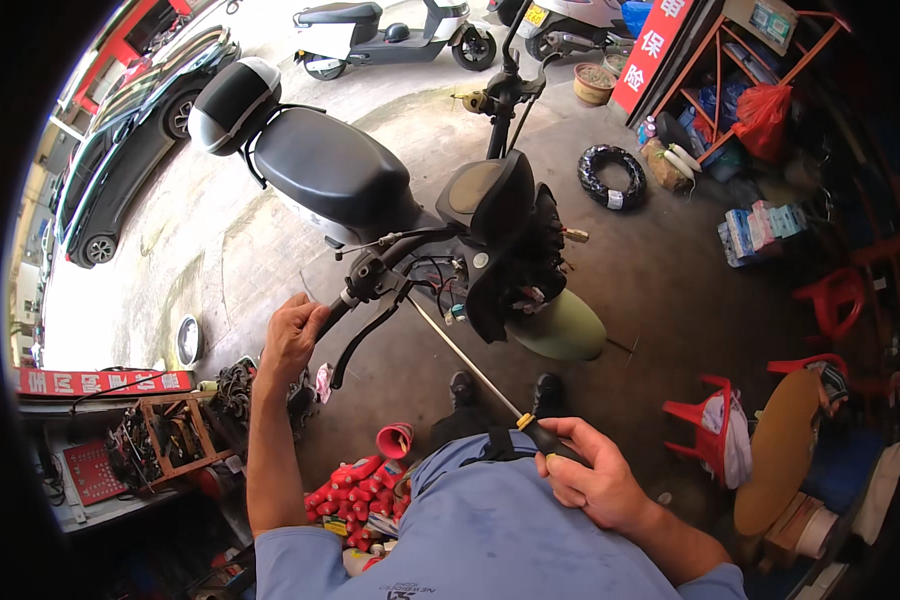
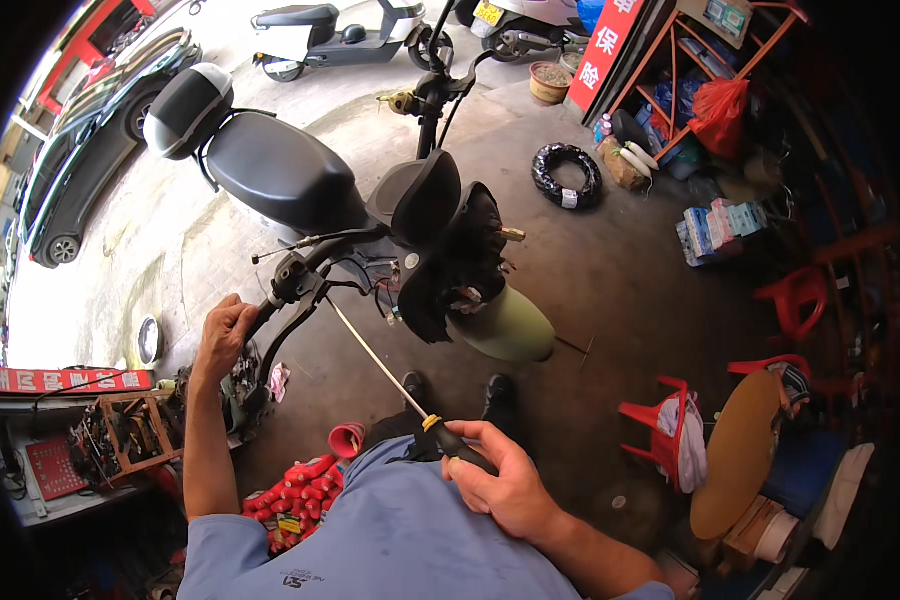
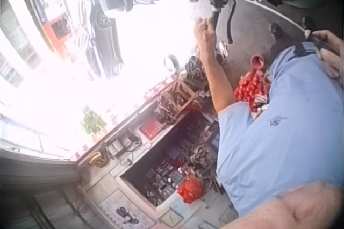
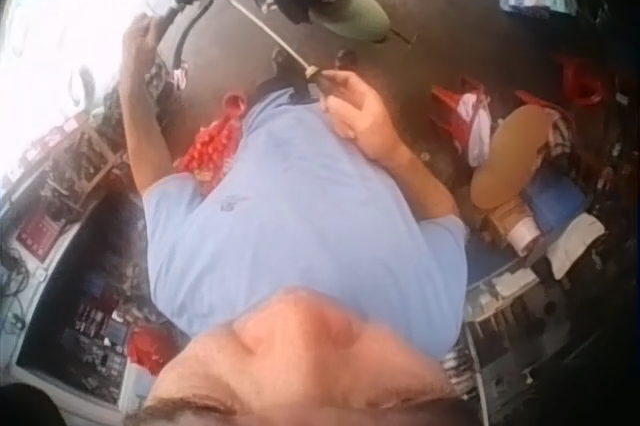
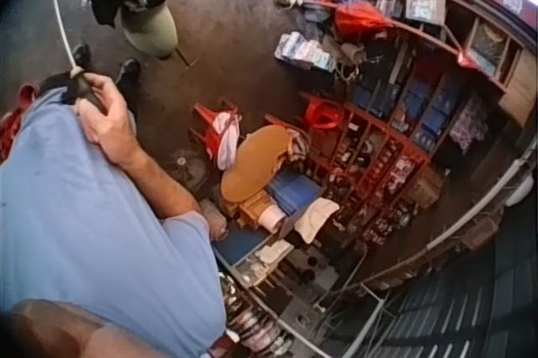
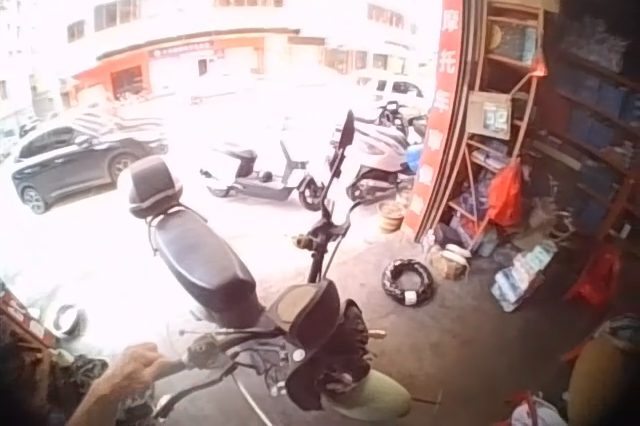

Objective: Using a screwdriver to remove or install components on a motorcycle's handlebar and front assembly.

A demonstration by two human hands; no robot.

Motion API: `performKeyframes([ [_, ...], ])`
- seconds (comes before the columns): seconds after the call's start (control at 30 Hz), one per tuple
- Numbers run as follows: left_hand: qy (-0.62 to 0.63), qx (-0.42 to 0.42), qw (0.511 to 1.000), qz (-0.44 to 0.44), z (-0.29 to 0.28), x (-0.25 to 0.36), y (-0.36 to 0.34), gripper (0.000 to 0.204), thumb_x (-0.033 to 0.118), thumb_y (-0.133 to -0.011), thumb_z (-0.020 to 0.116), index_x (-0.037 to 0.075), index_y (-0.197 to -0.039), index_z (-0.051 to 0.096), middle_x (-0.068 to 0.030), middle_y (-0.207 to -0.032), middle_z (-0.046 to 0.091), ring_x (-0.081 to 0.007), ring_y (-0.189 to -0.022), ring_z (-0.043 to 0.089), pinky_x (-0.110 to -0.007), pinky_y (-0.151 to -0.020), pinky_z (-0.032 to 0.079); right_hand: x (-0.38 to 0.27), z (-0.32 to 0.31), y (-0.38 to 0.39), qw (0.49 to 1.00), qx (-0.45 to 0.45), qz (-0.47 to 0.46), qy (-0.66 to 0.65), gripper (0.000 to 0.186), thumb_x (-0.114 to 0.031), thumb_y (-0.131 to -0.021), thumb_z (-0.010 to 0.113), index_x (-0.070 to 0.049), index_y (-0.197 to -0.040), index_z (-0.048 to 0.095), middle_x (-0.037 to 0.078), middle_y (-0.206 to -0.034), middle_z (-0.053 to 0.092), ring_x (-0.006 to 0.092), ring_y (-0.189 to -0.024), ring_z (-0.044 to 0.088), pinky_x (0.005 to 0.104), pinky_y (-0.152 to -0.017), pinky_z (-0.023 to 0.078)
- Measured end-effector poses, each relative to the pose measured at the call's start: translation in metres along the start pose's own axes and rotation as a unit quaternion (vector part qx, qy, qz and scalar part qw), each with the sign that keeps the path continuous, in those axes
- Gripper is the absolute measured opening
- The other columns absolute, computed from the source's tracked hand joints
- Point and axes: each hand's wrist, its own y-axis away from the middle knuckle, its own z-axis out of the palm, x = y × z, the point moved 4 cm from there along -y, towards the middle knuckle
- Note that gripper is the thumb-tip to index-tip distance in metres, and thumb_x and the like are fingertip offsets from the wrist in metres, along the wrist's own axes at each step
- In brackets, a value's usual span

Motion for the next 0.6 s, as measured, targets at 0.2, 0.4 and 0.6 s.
performKeyframes([
  [0.2,0.009,0.023,0.999,0.025,0.002,0.011,0.004,0.027,0.018,-0.095,0.057,-0.004,-0.079,0.058,-0.0122,-0.07,0.042,-0.0238,-0.065,0.043,-0.036,-0.061,0.035,0.004,-0.002,-0.007,0.966,0.056,-0.101,0.232,0.04,-0.004,-0.088,0.061,0.0,-0.126,0.05,0.009,-0.094,0.061,0.0147,-0.067,0.059,0.0283,-0.058,0.048],
  [0.4,0.013,0.023,1.0,-0.001,0.0,0.001,0.009,0.026,0.019,-0.094,0.058,-0.003,-0.081,0.061,-0.0137,-0.07,0.044,-0.026,-0.065,0.046,-0.037,-0.061,0.036,-0.01,0.007,-0.005,0.713,0.096,-0.367,0.589,0.042,-0.005,-0.086,0.063,0.0,-0.126,0.05,0.014,-0.09,0.062,0.0197,-0.07,0.062,0.0334,-0.058,0.05],
  [0.6,0.013,-0.002,1.0,-0.007,-0.001,0.004,0.004,0.025,0.022,-0.092,0.058,0.0,-0.086,0.067,-0.0154,-0.072,0.051,-0.0307,-0.071,0.052,-0.039,-0.065,0.039,0.021,-0.026,-0.016,0.992,0.001,0.01,-0.122,0.039,-0.003,-0.09,0.054,-0.001,-0.128,0.045,0.016,-0.096,0.061,0.0107,-0.058,0.048,0.0232,-0.049,0.038],
])
